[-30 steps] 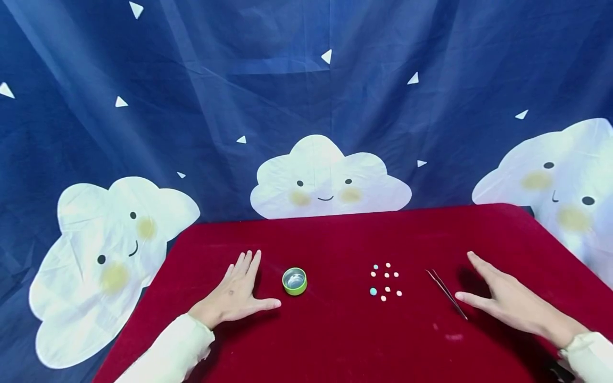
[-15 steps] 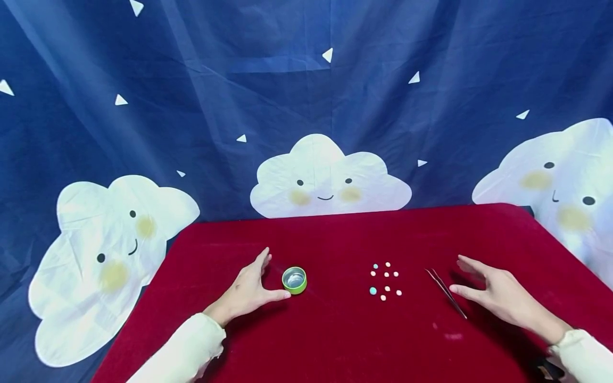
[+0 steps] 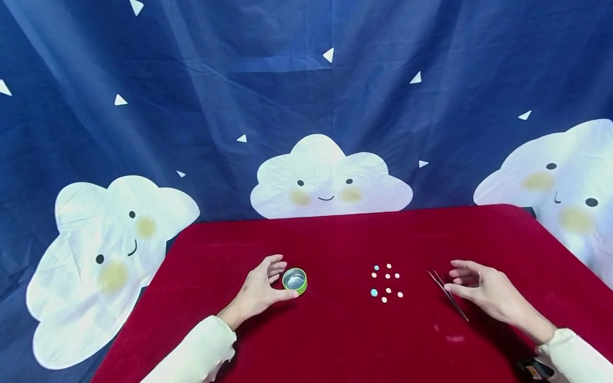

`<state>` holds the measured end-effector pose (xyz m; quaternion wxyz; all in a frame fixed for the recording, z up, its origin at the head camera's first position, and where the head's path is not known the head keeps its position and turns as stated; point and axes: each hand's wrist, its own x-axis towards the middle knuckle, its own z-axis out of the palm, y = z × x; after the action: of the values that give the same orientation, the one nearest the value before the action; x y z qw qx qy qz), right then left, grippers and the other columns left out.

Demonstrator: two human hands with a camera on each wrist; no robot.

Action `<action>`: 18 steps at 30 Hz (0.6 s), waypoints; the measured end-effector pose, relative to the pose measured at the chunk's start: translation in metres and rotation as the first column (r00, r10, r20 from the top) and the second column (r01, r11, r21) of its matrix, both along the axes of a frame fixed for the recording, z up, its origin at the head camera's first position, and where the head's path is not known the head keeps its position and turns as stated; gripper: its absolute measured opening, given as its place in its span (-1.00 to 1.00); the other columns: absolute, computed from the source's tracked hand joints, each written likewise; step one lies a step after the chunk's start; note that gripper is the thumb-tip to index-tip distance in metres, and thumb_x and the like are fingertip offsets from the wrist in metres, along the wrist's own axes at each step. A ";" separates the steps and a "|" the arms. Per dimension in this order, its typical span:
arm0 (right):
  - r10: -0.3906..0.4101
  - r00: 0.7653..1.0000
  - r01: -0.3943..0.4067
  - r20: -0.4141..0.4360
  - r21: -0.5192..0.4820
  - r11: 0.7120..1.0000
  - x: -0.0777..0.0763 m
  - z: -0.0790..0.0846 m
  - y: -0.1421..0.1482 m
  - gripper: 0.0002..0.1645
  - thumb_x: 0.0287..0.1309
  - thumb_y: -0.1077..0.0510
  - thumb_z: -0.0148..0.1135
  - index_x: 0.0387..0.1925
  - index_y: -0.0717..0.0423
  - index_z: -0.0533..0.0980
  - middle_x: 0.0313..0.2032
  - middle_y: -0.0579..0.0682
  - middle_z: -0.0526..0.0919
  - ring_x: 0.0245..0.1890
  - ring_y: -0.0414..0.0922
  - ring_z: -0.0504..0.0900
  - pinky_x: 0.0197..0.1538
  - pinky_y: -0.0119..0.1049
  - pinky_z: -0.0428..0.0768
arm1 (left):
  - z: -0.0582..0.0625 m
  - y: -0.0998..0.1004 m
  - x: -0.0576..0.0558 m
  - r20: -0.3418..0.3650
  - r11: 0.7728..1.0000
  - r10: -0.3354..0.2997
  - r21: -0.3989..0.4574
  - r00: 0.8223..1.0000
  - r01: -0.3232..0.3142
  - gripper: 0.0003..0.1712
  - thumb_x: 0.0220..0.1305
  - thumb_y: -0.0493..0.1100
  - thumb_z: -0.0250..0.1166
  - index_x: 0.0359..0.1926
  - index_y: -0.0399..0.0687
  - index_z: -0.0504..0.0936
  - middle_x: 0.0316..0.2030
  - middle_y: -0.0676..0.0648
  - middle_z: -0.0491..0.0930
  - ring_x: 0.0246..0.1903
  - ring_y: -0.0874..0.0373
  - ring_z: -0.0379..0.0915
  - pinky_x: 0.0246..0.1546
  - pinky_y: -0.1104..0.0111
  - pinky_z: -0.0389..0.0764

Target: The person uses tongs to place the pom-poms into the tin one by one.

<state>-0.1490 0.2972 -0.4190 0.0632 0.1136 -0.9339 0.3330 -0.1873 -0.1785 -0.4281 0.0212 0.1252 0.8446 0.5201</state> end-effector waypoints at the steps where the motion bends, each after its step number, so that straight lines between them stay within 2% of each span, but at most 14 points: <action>1: -0.002 1.000 0.003 0.006 -0.007 1.000 0.000 0.000 -0.002 -0.33 0.03 0.15 0.53 0.10 0.45 0.50 -0.21 0.11 0.74 -0.31 -0.31 0.68 -0.29 -0.57 0.59 | 0.000 0.001 0.000 0.004 1.000 -0.002 0.006 1.000 0.002 0.05 -0.14 -0.28 0.66 0.35 -0.40 0.28 0.16 -0.32 0.53 0.18 -0.14 0.48 0.23 0.14 0.49; 5: -0.011 1.000 0.011 0.016 -0.027 1.000 -0.002 -0.002 -0.006 -0.37 0.03 0.16 0.53 0.07 0.45 0.52 -0.22 0.10 0.74 -0.35 -0.38 0.65 -0.31 -0.56 0.59 | 0.001 0.003 -0.001 0.003 1.000 -0.011 0.018 1.000 0.011 0.04 -0.12 -0.29 0.65 0.35 -0.41 0.28 0.16 -0.32 0.52 0.19 -0.15 0.47 0.23 0.15 0.48; 12: -0.035 0.999 0.036 0.036 -0.016 0.999 -0.006 -0.005 -0.010 -0.38 0.03 0.13 0.54 0.04 0.43 0.54 -0.29 0.01 0.73 -0.37 -0.33 0.67 -0.31 -0.53 0.59 | 0.002 0.005 -0.002 -0.016 1.000 -0.005 0.001 1.000 0.005 -0.03 -0.13 -0.32 0.64 0.31 -0.42 0.34 0.13 -0.31 0.56 0.17 -0.13 0.50 0.20 0.19 0.52; 18: -0.060 0.998 0.059 0.026 0.026 0.998 -0.008 -0.006 -0.012 -0.53 0.00 0.14 0.55 -0.12 0.34 0.60 -0.36 -0.07 0.72 -0.42 -0.36 0.64 -0.31 -0.48 0.54 | -0.003 0.007 -0.005 -0.051 1.000 -0.024 -0.010 0.998 0.023 -0.12 -0.15 -0.35 0.64 0.22 -0.46 0.42 0.07 -0.31 0.60 0.10 -0.13 0.55 0.15 0.21 0.57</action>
<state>-0.1571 0.2857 -0.4254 0.0591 0.0822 -0.9418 0.3207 -0.1924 -0.1719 -0.4309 0.0061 0.1483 0.8459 0.5123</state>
